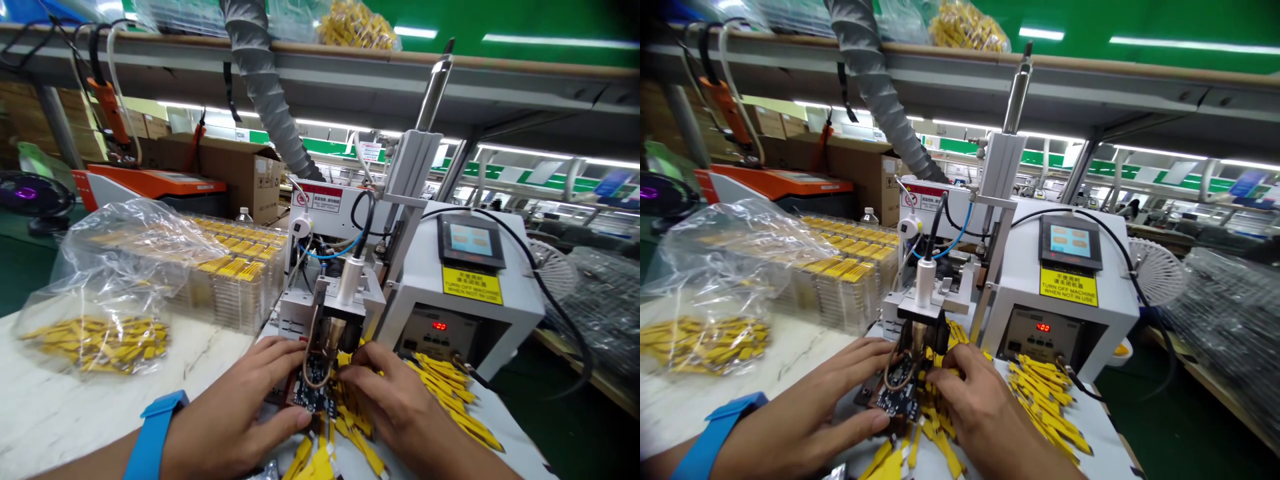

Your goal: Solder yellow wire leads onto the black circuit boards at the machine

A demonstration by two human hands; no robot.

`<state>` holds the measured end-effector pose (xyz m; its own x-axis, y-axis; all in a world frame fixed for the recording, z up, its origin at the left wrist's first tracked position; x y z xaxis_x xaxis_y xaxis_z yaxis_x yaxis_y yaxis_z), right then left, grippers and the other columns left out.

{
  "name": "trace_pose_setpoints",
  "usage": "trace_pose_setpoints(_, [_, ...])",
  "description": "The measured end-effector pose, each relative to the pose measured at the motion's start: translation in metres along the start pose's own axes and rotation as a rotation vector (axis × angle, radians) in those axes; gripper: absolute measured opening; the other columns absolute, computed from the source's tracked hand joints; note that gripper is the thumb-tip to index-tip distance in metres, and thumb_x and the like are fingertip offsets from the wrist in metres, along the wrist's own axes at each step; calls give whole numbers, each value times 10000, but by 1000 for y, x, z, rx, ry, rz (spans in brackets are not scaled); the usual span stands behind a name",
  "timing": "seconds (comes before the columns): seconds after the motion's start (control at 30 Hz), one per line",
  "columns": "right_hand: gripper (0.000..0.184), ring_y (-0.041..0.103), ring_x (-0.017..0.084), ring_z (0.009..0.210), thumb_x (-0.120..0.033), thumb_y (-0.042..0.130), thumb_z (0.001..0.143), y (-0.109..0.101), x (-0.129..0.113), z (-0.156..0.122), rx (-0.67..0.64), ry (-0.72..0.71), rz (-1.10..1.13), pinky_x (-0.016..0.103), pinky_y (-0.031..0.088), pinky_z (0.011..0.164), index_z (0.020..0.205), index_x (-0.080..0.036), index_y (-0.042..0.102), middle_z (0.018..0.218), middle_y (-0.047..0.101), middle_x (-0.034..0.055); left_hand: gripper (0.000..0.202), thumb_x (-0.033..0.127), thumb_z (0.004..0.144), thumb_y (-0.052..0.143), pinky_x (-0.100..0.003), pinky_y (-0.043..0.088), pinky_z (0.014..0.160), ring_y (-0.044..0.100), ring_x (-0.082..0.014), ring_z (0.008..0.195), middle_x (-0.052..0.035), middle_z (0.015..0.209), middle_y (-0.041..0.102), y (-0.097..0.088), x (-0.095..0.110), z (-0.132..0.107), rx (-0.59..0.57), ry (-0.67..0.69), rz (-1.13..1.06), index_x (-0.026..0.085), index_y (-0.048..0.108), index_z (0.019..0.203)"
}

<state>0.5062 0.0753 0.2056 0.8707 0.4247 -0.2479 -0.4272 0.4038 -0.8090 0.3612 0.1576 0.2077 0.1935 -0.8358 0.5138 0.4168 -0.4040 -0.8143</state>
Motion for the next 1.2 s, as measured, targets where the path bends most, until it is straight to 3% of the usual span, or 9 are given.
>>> trace_pose_setpoints(0.47, [314, 577, 209, 776, -80, 394, 907, -1, -2, 0, 40, -33, -5, 303, 529, 652, 1058, -148, 661, 885, 558, 115, 514, 244, 877, 627, -438, 394, 1058, 475, -255, 1247, -46, 1362, 530, -1, -1, 0, 41, 20, -47, 282, 461, 1362])
trace_pose_setpoints(0.6, [309, 572, 213, 815, -68, 424, 899, -2, 3, 0, -18, -5, -9, 312, 518, 685, 1088, -169, 647, 931, 555, 114, 457, 266, 881, 622, -453, 396, 1054, 476, -261, 1247, -51, 1358, 534, -1, -3, 0, 34, 26, -34, 277, 498, 1320])
trace_pose_setpoints(0.67, [320, 569, 216, 841, -38, 427, 891, -5, 13, -2, -99, 54, -44, 319, 510, 708, 1067, -188, 648, 955, 548, 103, 450, 272, 884, 618, -450, 400, 1052, 475, -260, 1248, -57, 1360, 531, -1, -4, 0, 28, 17, -24, 268, 498, 1318])
trace_pose_setpoints(0.8, [281, 558, 225, 787, -20, 423, 895, -21, 49, -11, -279, 339, -252, 351, 486, 687, 983, -166, 647, 900, 530, 80, 443, 280, 901, 601, -427, 418, 1035, 491, -251, 1223, -64, 1355, 533, 0, -6, 0, 14, 20, 2, 253, 478, 1326])
trace_pose_setpoints(0.9, [239, 558, 228, 774, -49, 436, 921, -31, 65, -18, -365, 497, -345, 351, 462, 691, 892, -162, 644, 862, 523, 67, 436, 285, 904, 588, -395, 466, 976, 514, -258, 1187, -57, 1318, 561, -4, -5, -3, 75, 64, 8, 263, 462, 1321])
trace_pose_setpoints(0.97, [225, 566, 222, 762, -58, 460, 918, -31, 67, -21, -412, 555, -367, 338, 448, 695, 816, -164, 631, 833, 533, 56, 411, 300, 911, 569, -370, 498, 918, 549, -256, 1130, -59, 1259, 592, -6, -5, -4, 111, 71, 1, 258, 458, 1305])
trace_pose_setpoints(1.07, [230, 580, 217, 752, -38, 488, 885, -31, 64, -26, -470, 604, -390, 309, 426, 671, 743, -169, 612, 812, 569, 51, 221, 301, 949, 503, -341, 515, 864, 592, -226, 1029, -52, 1149, 627, -6, -10, -4, 69, 50, -31, 242, 526, 1161])
trace_pose_setpoints(1.2, [236, 614, 231, 773, -34, 509, 860, -40, 56, -35, -561, 683, -418, 285, 426, 661, 743, -171, 661, 815, 630, 73, 131, 245, 971, 454, -353, 429, 996, 490, -229, 1212, -51, 1286, 575, -10, -7, -3, -4, 146, -64, 227, 583, 979])
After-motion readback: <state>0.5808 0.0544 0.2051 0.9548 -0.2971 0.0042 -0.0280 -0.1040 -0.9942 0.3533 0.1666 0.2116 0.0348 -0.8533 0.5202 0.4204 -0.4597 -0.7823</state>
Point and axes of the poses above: each hand's wrist, its own z-axis towards the middle knuckle, its own y-axis out of the palm, x = y × z, the point moved 7 cm from there along z, towards the middle knuckle
